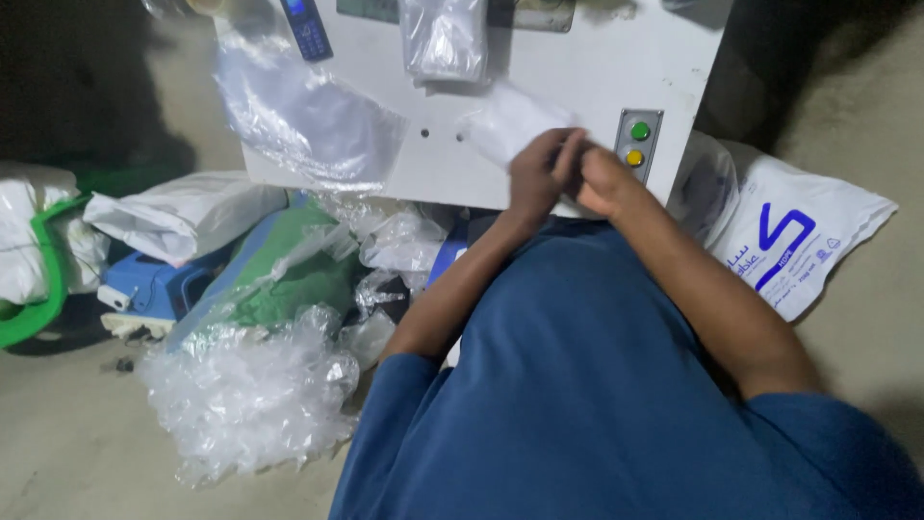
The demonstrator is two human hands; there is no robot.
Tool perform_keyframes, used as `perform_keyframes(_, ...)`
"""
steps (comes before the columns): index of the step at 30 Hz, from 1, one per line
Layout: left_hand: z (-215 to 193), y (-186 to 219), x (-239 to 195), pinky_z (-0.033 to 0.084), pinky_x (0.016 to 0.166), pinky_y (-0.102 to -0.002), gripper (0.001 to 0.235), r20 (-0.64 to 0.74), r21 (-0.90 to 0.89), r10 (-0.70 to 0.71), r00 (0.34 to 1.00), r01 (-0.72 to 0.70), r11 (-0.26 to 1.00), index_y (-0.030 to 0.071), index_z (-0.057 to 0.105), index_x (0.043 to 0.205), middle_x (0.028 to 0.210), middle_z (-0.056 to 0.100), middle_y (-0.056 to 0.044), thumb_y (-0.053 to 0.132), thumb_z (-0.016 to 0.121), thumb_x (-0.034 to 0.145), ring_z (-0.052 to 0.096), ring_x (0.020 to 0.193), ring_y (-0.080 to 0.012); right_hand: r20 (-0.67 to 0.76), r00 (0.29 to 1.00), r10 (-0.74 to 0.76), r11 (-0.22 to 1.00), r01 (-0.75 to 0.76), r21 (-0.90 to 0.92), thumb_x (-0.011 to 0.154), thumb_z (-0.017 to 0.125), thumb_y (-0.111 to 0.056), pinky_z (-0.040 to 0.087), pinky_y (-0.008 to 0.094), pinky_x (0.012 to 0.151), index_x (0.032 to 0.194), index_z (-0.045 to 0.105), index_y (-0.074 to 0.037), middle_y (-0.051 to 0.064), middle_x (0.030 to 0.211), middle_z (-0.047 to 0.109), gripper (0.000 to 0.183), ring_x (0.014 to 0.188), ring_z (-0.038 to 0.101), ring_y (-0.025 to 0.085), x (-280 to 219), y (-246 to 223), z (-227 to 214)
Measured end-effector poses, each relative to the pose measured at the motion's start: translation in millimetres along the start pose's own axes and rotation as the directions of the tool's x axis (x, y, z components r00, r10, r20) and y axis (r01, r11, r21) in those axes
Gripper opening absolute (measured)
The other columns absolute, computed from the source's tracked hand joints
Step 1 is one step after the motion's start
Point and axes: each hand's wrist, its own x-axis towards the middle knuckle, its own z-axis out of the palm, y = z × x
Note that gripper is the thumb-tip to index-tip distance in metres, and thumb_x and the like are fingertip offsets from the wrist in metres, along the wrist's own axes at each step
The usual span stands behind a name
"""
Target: Folding and organizing clear plastic bags on a machine's work surface in a factory setting.
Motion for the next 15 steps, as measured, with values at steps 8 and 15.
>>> perform_keyframes(8,24.7,-83.8,-10.5,0.052,0.093,-0.037,0.031,0.119,0.026,0.23,0.966,-0.234,0.972,0.027,0.065,0.135,0.118,0.072,0.0,0.024,0.061,0.105,0.07,0.11,-0.0222,-0.237,0.848,-0.475,0.552,0.077,-0.83,0.105,0.058,-0.037,0.057,0.04,0.086,0.125,0.058,-0.018,0.005,0.114,0.071,0.028,0.107,0.072,0.026,56.7,-14.9,-81.0)
perform_keyframes(15,8.4,-131.2,-5.7,0.017,0.128,-0.062,0.062,0.57,0.654,-0.153,0.807,-0.333,0.68,0.019,0.028,0.168,0.176,0.015,-0.01,0.021,0.052,0.111,0.008,0.162,-0.0368,-0.059,0.876,-0.479,0.244,0.069,-0.967,0.099,0.072,-0.034,0.051,0.05,0.079,0.127,0.06,-0.009,0.017,0.11,0.069,0.039,0.104,0.068,0.038,83.6,43.3,-85.4)
